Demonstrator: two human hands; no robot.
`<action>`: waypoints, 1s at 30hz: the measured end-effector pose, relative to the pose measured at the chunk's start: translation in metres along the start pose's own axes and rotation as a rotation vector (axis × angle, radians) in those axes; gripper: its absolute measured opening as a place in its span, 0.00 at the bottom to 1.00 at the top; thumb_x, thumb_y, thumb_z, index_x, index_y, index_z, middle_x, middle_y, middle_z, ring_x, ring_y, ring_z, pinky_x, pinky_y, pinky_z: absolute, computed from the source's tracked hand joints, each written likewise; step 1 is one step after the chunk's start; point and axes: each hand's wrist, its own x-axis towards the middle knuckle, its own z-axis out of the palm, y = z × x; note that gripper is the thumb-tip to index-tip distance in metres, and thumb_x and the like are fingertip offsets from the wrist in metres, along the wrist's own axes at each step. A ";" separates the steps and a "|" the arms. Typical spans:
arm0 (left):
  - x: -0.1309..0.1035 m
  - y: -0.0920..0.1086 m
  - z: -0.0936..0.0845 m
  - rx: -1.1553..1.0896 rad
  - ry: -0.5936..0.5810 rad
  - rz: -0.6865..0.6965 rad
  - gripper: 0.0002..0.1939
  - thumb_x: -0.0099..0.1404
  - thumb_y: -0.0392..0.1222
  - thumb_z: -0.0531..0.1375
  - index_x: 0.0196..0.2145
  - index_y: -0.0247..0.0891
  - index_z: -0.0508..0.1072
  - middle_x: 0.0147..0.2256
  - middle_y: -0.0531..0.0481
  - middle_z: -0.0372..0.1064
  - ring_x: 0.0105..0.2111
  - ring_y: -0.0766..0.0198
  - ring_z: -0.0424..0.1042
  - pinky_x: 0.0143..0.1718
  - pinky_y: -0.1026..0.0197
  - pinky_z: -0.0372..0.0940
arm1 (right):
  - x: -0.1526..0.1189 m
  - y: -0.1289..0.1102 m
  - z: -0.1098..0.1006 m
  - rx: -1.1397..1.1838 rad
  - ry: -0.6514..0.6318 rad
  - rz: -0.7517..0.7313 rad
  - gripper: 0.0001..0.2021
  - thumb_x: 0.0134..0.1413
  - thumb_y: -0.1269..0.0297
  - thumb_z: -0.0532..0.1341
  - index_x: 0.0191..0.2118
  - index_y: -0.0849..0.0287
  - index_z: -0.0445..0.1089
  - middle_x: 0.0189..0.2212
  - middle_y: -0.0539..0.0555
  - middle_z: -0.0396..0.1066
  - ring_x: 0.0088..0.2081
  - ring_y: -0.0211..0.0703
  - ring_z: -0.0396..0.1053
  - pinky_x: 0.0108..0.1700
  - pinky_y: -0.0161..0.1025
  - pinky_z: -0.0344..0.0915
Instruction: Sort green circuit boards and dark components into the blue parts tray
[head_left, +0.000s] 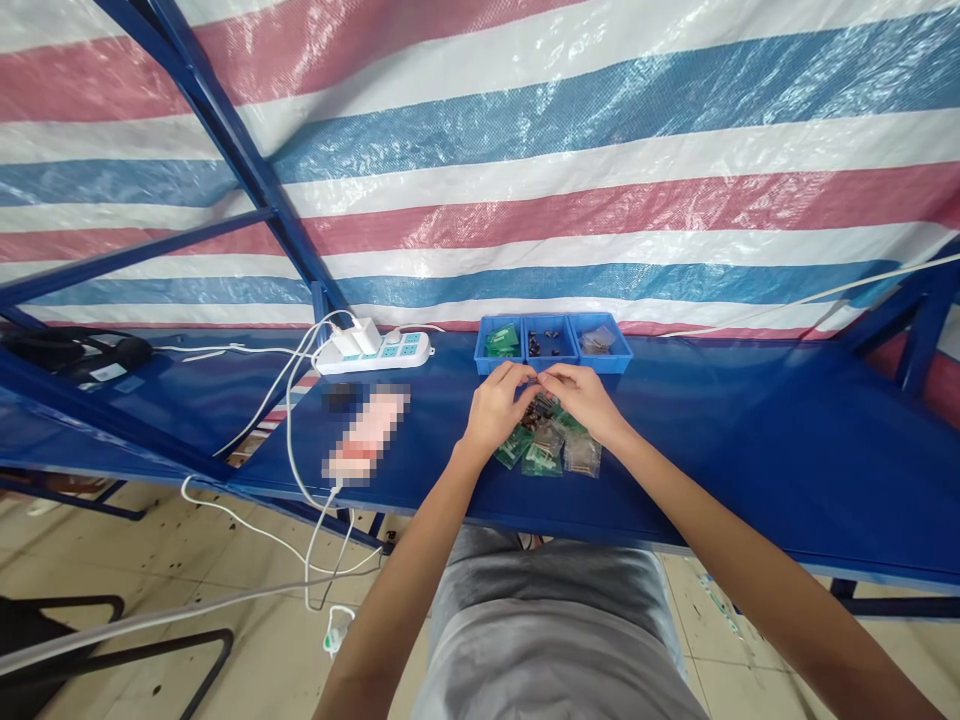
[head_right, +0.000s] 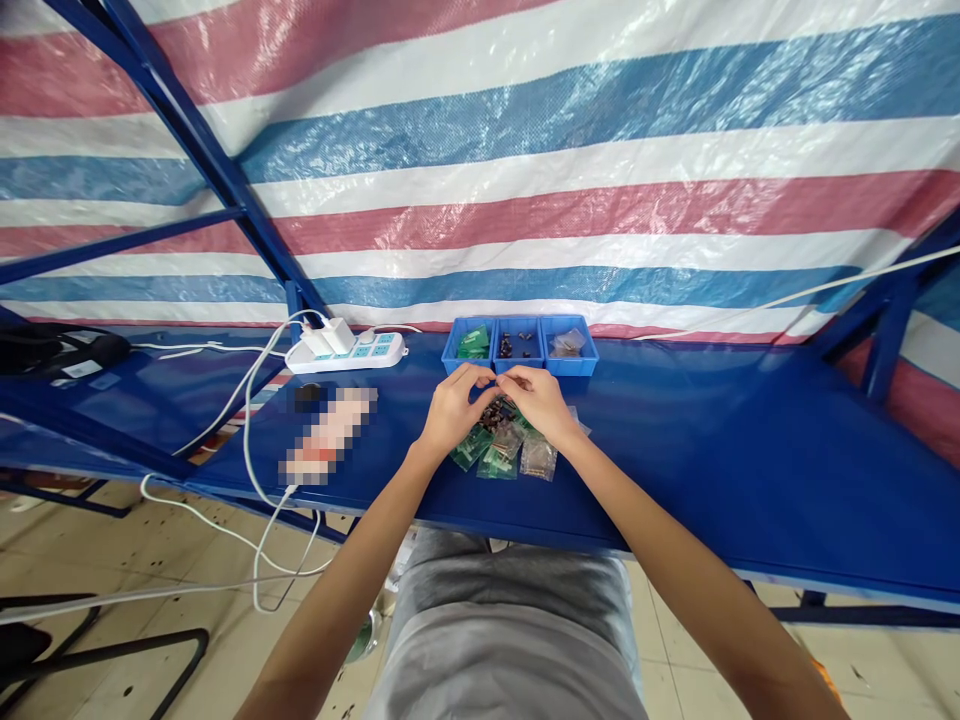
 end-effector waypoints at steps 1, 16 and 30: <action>0.000 0.000 0.000 -0.002 0.005 0.000 0.07 0.73 0.42 0.58 0.45 0.41 0.72 0.42 0.48 0.73 0.45 0.61 0.74 0.42 0.62 0.68 | 0.000 0.000 0.000 -0.015 0.002 -0.009 0.19 0.61 0.46 0.57 0.31 0.56 0.74 0.26 0.53 0.72 0.26 0.44 0.65 0.29 0.41 0.58; 0.002 -0.002 -0.001 -0.187 0.039 -0.012 0.11 0.74 0.37 0.53 0.45 0.40 0.76 0.45 0.47 0.77 0.45 0.62 0.76 0.48 0.61 0.71 | 0.000 0.001 -0.001 -0.012 -0.083 -0.028 0.15 0.62 0.54 0.57 0.34 0.57 0.75 0.32 0.54 0.77 0.36 0.48 0.73 0.39 0.41 0.66; 0.001 -0.004 0.001 -0.173 0.020 -0.066 0.11 0.72 0.39 0.59 0.49 0.43 0.78 0.45 0.49 0.79 0.42 0.61 0.78 0.39 0.62 0.73 | -0.001 -0.003 -0.002 0.046 -0.147 0.069 0.19 0.63 0.49 0.56 0.34 0.58 0.75 0.31 0.54 0.74 0.29 0.42 0.68 0.31 0.39 0.61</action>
